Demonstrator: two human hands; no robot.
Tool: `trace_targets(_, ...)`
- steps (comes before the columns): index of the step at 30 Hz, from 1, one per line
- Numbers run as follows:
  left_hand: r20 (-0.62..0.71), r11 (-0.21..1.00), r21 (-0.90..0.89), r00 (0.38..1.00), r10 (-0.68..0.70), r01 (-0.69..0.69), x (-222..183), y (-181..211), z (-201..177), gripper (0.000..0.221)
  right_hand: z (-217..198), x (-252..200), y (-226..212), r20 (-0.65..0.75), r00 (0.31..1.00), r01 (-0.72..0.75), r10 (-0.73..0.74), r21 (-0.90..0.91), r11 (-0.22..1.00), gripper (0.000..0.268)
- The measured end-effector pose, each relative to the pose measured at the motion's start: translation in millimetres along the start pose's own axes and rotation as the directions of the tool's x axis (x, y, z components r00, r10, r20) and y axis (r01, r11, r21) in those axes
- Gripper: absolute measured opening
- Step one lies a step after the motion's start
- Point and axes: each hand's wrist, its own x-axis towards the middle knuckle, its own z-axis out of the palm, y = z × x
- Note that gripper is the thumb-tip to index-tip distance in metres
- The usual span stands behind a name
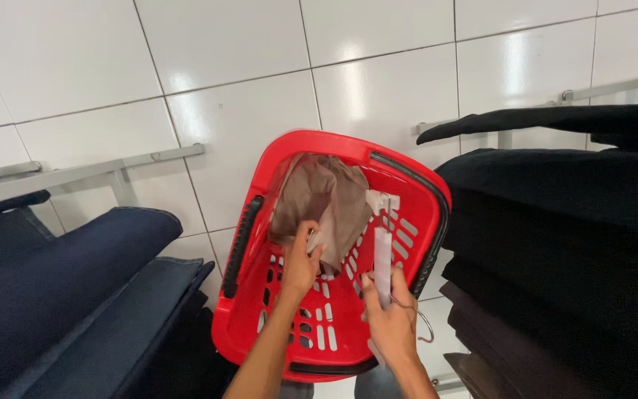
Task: The person takes pairs of trousers from a red basket and places them onto clip hangers by opening the clips and securing the waistband, then hangs each pair onto a retail clothing rack.
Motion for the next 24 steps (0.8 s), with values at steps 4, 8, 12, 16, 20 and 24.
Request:
trace_targets(4,-0.020,0.977,-0.016,0.977,-0.213,0.213,-30.2,53.8,-42.6,0.050,17.4,10.2,-6.0,0.134,0.972,0.215,-0.195,-0.158,0.964,0.020)
trace_targets(8,-0.046,0.942,-0.310,0.988,-0.148,0.126,-42.3,92.7,-74.5,0.055,43.4,13.6,5.2,0.236,0.962,0.208,-0.140,-0.293,0.933,0.086)
trace_targets(12,-0.016,0.882,-0.455,0.989,-0.145,0.122,-48.3,129.7,-98.7,0.066,54.2,0.5,15.0,0.164,0.957,0.267,-0.238,-0.182,0.946,0.063)
trace_targets(16,-0.019,0.868,-0.480,0.988,-0.156,0.128,-63.1,146.8,-108.3,0.065,49.7,-27.7,-3.7,0.143,0.987,0.100,-0.071,-0.207,0.973,0.042)
trace_targets(20,0.054,0.814,-0.558,0.986,-0.156,0.159,-80.1,144.8,-121.0,0.065,43.0,-31.5,11.0,0.234,0.971,0.079,-0.046,-0.132,0.988,0.035)
trace_targets(24,0.147,0.981,-0.185,0.989,-0.023,0.050,-113.5,156.8,-130.9,0.056,28.7,-46.7,-19.7,0.236,0.969,0.071,-0.078,0.037,0.997,0.041)
